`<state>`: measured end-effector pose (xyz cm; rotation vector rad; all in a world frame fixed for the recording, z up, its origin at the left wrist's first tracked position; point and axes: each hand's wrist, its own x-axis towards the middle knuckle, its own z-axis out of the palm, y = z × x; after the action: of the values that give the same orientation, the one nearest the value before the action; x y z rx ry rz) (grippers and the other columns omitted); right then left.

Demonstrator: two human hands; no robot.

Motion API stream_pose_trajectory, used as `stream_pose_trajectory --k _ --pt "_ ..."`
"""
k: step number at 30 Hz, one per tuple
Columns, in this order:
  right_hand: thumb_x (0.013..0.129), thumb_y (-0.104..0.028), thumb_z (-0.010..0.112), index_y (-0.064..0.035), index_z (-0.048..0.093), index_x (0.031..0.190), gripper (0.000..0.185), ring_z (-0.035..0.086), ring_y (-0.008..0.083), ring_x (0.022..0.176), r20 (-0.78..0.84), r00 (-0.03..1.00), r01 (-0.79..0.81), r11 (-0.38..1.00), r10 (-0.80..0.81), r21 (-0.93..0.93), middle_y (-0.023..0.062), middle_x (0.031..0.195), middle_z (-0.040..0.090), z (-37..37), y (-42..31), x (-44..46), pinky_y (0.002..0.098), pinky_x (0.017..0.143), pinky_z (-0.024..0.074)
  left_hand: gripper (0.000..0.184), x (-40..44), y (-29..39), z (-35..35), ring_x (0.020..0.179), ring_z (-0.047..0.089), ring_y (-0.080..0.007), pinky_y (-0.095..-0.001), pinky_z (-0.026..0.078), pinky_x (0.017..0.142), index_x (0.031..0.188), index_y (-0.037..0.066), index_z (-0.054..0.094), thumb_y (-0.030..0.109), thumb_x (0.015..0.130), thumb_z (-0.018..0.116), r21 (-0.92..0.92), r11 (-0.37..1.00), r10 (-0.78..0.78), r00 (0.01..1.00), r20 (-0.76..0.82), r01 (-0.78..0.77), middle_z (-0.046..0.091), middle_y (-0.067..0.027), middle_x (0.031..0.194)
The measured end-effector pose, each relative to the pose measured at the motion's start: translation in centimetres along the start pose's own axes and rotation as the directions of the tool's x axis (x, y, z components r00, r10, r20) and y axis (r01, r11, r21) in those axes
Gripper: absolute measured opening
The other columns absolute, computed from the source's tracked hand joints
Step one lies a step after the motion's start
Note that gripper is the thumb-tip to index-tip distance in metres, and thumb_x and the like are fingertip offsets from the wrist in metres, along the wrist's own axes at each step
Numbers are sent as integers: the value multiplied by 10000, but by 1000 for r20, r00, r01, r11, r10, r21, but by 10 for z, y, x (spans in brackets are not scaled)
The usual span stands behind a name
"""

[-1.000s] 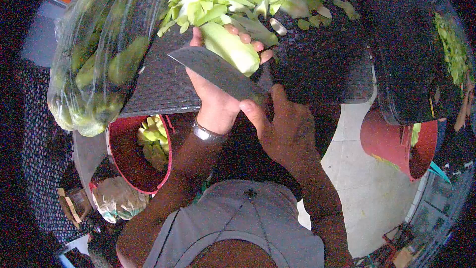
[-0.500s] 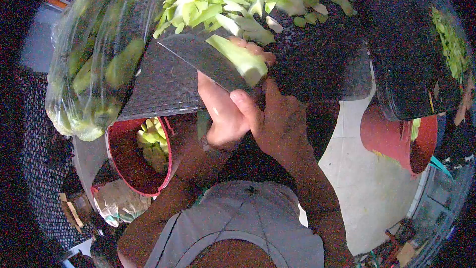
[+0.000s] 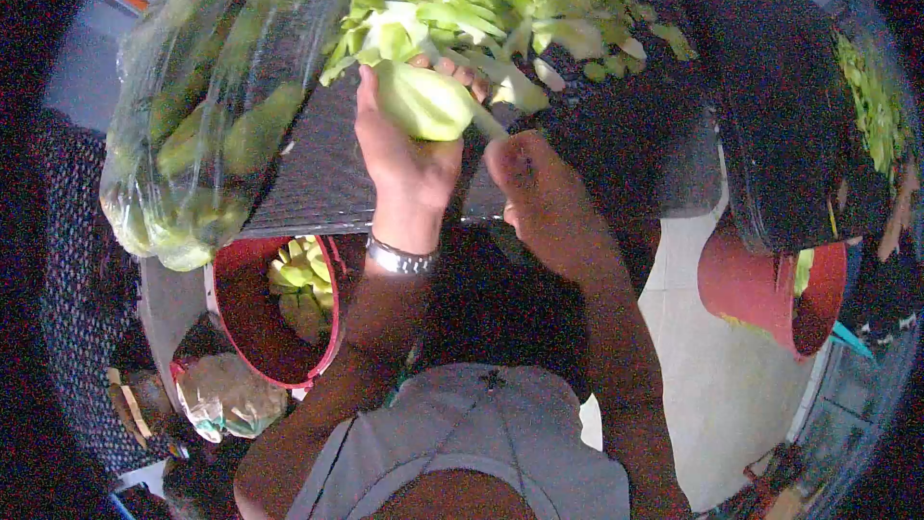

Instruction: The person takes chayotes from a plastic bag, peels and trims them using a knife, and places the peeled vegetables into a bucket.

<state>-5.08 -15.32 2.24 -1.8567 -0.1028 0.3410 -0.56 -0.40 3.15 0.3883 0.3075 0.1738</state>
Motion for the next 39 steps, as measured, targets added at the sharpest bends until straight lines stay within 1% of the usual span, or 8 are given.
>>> stream_pose_trajectory --k 5,9,14,19,23,33,35,39 --pt "1026 -537 528 -86 552 1169 474 423 41 452 106 983 -153 988 149 35 -23 584 465 -12 -29 41 211 429 341 375 11 39 -15 876 660 -307 -468 548 820 1115 37 542 395 1039 457 77 995 -71 997 43 68 638 -133 939" --pt "974 -535 617 -31 602 1076 514 617 199 658 -113 928 272 852 -355 -447 91 693 610 -24 -34 81 375 625 495 430 -29 102 -46 845 692 -268 -378 568 737 1217 4 579 369 989 560 436 898 -189 941 280 51 671 -136 976" --pt "927 -585 632 -22 681 905 566 696 373 869 -205 954 4 691 -220 -723 238 871 709 -53 -58 104 421 792 530 442 -114 196 -115 901 644 -187 -322 527 827 1280 -14 614 224 923 720 999 19 13 999 40 -40 677 -71 1068" --pt "962 -516 609 -25 670 998 496 709 329 777 -22 704 61 91 -709 -994 184 753 664 -91 7 163 451 746 538 407 -157 248 -159 937 690 -363 -411 542 814 1160 -29 666 200 849 795 578 -809 285 929 235 102 699 -210 1052" --pt "993 -492 579 -31 635 1036 466 639 230 561 -302 904 20 737 -302 -676 104 627 572 -88 -15 154 395 595 507 341 -149 209 -97 918 695 -348 -402 536 824 1106 -26 698 172 843 789 825 -555 271 915 300 -106 707 -199 1002" --pt "1028 -455 543 -71 615 995 392 393 68 424 -183 829 396 785 -529 -476 -21 577 461 -142 11 84 264 410 280 534 19 -14 -24 1466 374 -356 -576 349 1150 1499 141 450 422 1047 494 12 -101 -749 84 657 -995 409 -160 1575" --pt "1038 -440 534 -79 622 1034 371 387 54 428 -368 925 37 986 -96 -163 -35 579 452 -131 -13 44 256 409 265 597 58 -19 -23 1537 242 -323 -631 249 1187 1577 162 319 484 1075 341 -54 -121 -818 69 571 -991 263 -121 1662" --pt "1049 -443 516 -100 624 1102 364 382 35 436 -305 860 283 879 -409 -383 -43 582 449 -171 44 29 234 404 251 531 127 15 -1 1342 539 -308 -395 462 1095 1399 115 589 488 1066 408 133 -139 -739 192 646 -981 534 -125 1492"
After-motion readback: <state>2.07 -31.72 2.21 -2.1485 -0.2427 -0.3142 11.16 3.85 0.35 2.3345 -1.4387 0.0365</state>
